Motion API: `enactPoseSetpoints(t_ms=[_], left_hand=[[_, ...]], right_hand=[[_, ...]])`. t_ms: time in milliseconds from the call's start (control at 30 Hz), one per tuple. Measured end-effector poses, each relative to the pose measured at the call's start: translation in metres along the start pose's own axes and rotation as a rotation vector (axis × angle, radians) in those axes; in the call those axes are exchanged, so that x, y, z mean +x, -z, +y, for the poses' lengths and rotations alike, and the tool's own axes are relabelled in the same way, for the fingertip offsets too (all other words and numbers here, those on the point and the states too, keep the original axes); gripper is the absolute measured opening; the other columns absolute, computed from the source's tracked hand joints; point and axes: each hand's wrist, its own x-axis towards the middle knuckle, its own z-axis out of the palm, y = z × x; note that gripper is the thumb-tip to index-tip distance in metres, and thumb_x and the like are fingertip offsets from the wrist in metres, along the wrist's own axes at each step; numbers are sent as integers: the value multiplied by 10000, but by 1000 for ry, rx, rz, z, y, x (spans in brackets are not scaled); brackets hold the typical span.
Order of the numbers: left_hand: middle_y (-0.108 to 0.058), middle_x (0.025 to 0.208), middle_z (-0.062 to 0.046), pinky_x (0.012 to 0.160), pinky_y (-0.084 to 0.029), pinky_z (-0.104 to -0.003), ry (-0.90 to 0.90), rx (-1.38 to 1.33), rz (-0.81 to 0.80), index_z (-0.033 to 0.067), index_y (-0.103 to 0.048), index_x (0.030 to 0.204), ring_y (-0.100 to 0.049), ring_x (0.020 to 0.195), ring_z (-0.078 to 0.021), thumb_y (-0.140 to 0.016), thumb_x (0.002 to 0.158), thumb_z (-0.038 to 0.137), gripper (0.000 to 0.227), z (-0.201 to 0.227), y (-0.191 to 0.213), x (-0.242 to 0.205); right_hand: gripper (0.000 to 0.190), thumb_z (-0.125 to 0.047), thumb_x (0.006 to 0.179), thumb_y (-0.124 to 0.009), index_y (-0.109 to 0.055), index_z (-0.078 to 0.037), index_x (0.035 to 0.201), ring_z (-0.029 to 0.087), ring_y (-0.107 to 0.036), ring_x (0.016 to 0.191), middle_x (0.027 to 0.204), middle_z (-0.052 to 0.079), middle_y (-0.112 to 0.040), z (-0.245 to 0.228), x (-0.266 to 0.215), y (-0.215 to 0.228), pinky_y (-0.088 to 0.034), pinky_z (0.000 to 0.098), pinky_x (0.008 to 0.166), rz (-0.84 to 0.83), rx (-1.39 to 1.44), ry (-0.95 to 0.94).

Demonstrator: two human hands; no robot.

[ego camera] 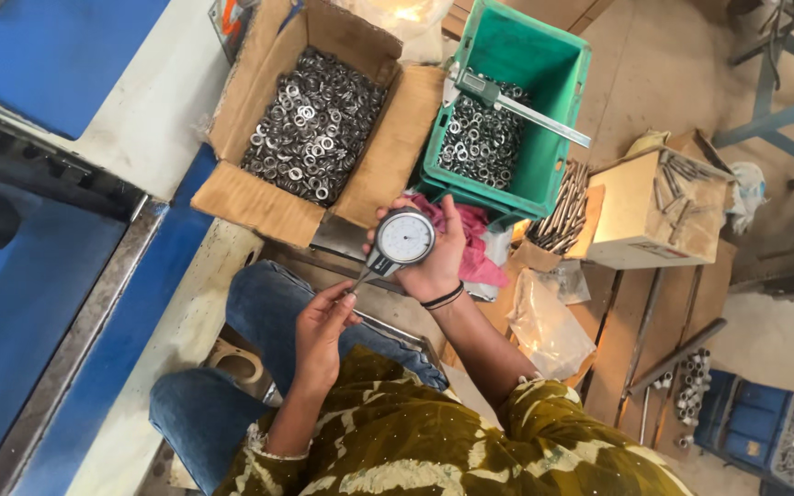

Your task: The person retrieves a dial gauge from a metal case, measures a small metal washer, then uses a go/no-go gauge to check the washer's fit. The person repeatedly picks washers from a cardboard box, tests them with the gauge, and places them into a green bin.

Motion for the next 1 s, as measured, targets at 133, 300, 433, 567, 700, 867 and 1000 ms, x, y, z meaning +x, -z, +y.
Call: enactPoseSetpoints(t_ms=[133, 300, 433, 567, 700, 867, 1000], left_hand=[[-696, 962, -39, 751, -548, -274, -17, 29, 12, -45, -678, 1229, -620, 768, -90, -705, 940, 99, 324, -2, 9, -7], [-664, 984, -82, 785, -582, -368, 38, -259, 56, -12, -649, 1154, -632, 796, -149, -577, 939, 98, 252, -3, 51, -25], [-632, 984, -84, 791, -563, -406, -7, -417, 66, 24, -610, 1068, -642, 829, -196, -514, 961, 149, 190, -2, 89, -48], [-622, 933, -76, 768, -554, -394, -117, -438, 166, 27, -612, 1030, -644, 816, -199, -516, 1016, 234, 228, 8, 123, -85], [-598, 903, -43, 750, -554, -370, -294, -324, 320, 2, -640, 1043, -615, 781, -169, -543, 1050, 247, 263, 30, 165, -138], [-587, 912, -20, 762, -533, -306, -478, -196, 558, 5, -665, 1133, -593, 800, -124, -539, 1067, 255, 288, 46, 208, -224], [-589, 952, -17, 789, -527, -275, -533, 8, 771, 45, -662, 1245, -604, 843, -112, -548, 1056, 279, 322, 42, 233, -288]], right_hand=[[723, -706, 991, -371, -677, -55, 1069, 397, -683, 897, 1045, 175, -703, 1, -5, 2, -534, 568, 850, 91, -11, 28], [714, -703, 974, -388, -672, -57, 1085, 387, -679, 895, 1055, 171, -703, 18, -7, -5, -530, 576, 847, 124, -49, -2], [715, -708, 960, -402, -668, -57, 1090, 380, -679, 900, 1062, 161, -700, 55, -2, -15, -527, 570, 851, 82, -75, -110], [704, -705, 977, -419, -666, -57, 1094, 383, -682, 905, 1070, 162, -703, 116, 4, -32, -529, 565, 848, -47, -49, -323], [708, -699, 981, -421, -667, -54, 1139, 397, -686, 943, 1093, 171, -700, 193, 3, -55, -527, 581, 875, -112, -217, -566], [747, -646, 963, -400, -605, -29, 1332, 419, -659, 1157, 1316, 209, -659, 298, -28, -86, -493, 595, 1018, -251, -375, -965], [743, -610, 977, -396, -558, -10, 1384, 424, -614, 1248, 1381, 225, -621, 377, -65, -97, -464, 594, 1075, -311, -418, -1221]])
